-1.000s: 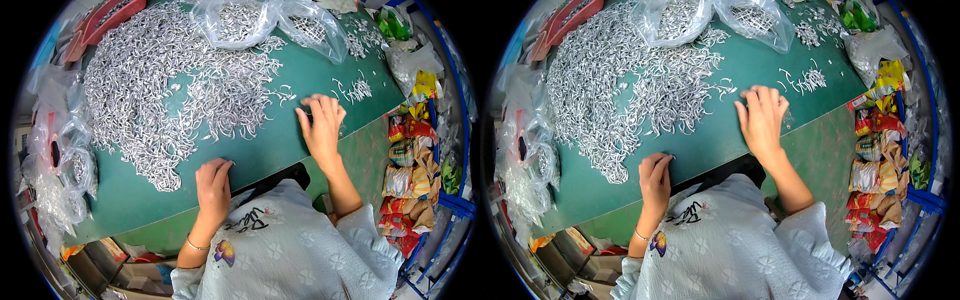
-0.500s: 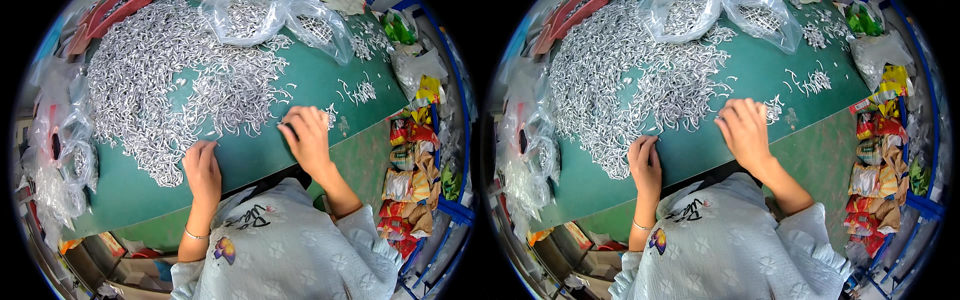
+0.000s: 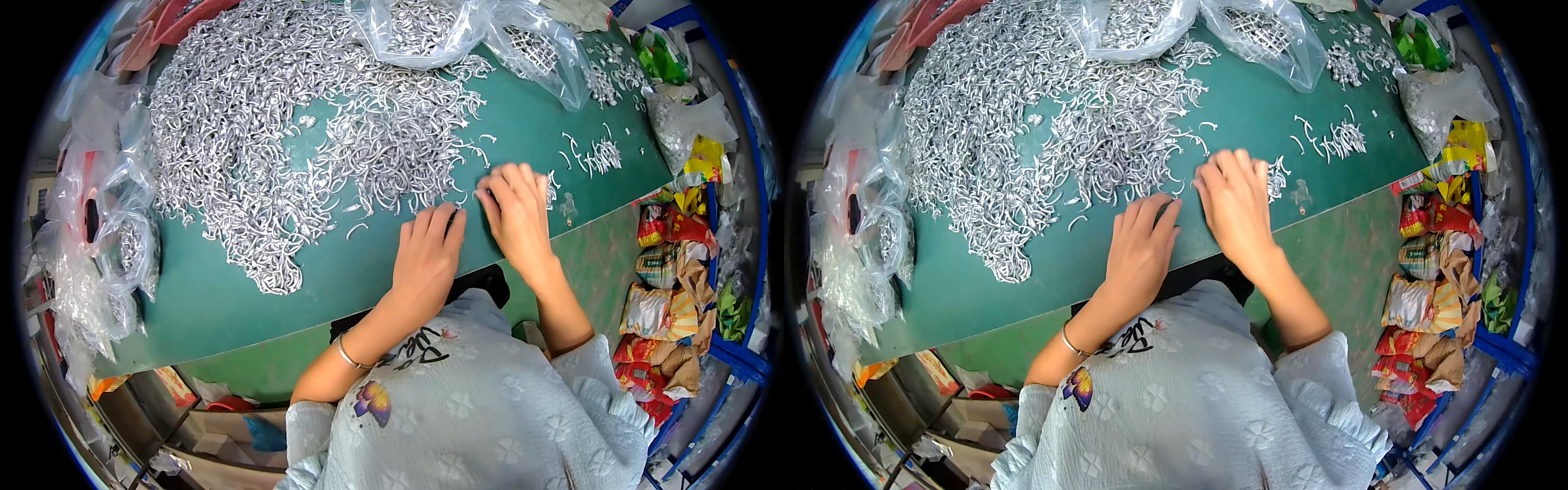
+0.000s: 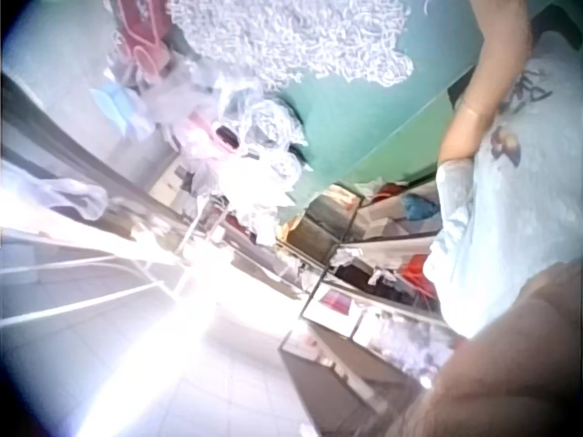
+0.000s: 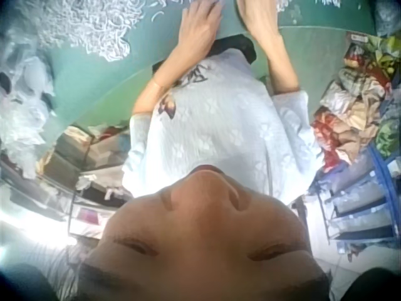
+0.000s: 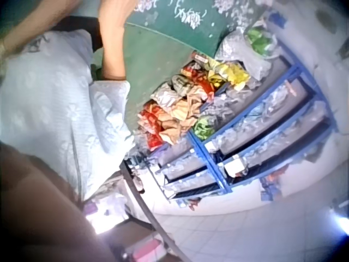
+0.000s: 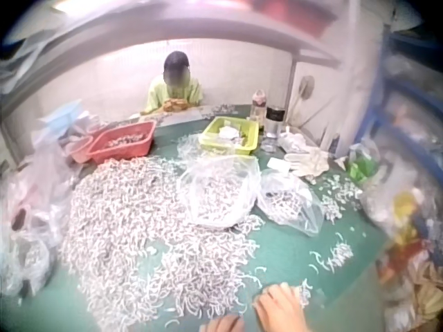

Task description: The person sorts small silver metal hooks from a pile on a green workbench by hand and places them into plastic bags.

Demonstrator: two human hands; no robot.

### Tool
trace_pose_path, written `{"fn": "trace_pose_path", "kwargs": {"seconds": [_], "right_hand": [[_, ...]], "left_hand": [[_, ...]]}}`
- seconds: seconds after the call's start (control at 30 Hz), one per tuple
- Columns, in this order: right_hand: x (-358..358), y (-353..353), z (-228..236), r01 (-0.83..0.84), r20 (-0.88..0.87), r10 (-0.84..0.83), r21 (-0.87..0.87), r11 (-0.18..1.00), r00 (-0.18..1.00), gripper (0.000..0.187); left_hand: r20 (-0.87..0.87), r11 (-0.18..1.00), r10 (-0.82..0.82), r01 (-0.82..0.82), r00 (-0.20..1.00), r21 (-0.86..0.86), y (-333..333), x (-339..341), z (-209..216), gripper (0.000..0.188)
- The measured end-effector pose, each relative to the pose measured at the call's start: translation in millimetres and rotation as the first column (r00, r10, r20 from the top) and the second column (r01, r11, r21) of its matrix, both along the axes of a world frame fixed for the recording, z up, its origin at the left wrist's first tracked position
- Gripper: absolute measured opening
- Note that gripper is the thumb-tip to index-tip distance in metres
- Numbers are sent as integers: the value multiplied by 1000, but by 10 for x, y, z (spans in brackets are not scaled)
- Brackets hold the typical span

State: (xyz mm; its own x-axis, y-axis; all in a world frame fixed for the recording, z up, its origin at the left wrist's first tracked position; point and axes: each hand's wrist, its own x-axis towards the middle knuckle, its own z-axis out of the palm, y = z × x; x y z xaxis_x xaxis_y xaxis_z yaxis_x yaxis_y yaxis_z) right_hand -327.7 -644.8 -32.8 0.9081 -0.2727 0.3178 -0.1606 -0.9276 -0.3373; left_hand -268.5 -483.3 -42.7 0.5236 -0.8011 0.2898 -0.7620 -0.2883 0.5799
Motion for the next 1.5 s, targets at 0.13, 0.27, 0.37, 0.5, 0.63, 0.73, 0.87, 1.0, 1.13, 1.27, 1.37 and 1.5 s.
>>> {"fn": "trace_pose_path", "kwargs": {"seconds": [0.13,0.27,0.37,0.5,0.63,0.73,0.87,1.0,1.13,1.27,1.37,1.5], "right_hand": [[-124,81,0,-70,-9,77,309,948,997,19],[-19,107,-21,-76,19,73,258,963,997,28],[-110,181,14,-128,-46,148,294,947,988,29],[-195,186,103,-134,-56,186,501,855,981,33],[-128,168,115,-176,-49,216,424,889,975,36],[-189,204,44,-168,-63,219,453,876,974,29],[-191,371,23,-218,-20,262,498,839,965,25],[-189,288,91,-249,1,303,571,782,953,27],[25,86,26,-65,72,42,369,927,997,25],[-36,182,-64,-101,10,102,233,967,995,19],[-229,379,20,-165,-43,187,317,934,981,17],[-161,185,136,-156,-61,260,662,733,964,19]], "left_hand": [[-57,997,-64,62,996,-36,114,-9,-75,37],[-117,994,5,-17,993,-104,110,-31,-43,42],[-141,996,46,-56,989,-65,56,-38,-22,46],[-191,994,42,-60,981,-92,140,-42,22,50],[-208,996,29,-46,978,-78,111,-28,-2,53],[-238,997,12,-30,971,-73,184,-21,-33,55],[-280,993,31,-60,960,-97,257,-39,6,56],[-240,997,13,-31,971,-70,335,-44,23,53],[-210,997,19,-35,978,-71,297,-86,48,46],[-174,995,-31,14,984,-102,308,-71,-48,42],[-231,990,-36,4,972,-138,356,-96,-97,40],[-225,986,57,-90,973,-139,319,-136,14,36]]}}
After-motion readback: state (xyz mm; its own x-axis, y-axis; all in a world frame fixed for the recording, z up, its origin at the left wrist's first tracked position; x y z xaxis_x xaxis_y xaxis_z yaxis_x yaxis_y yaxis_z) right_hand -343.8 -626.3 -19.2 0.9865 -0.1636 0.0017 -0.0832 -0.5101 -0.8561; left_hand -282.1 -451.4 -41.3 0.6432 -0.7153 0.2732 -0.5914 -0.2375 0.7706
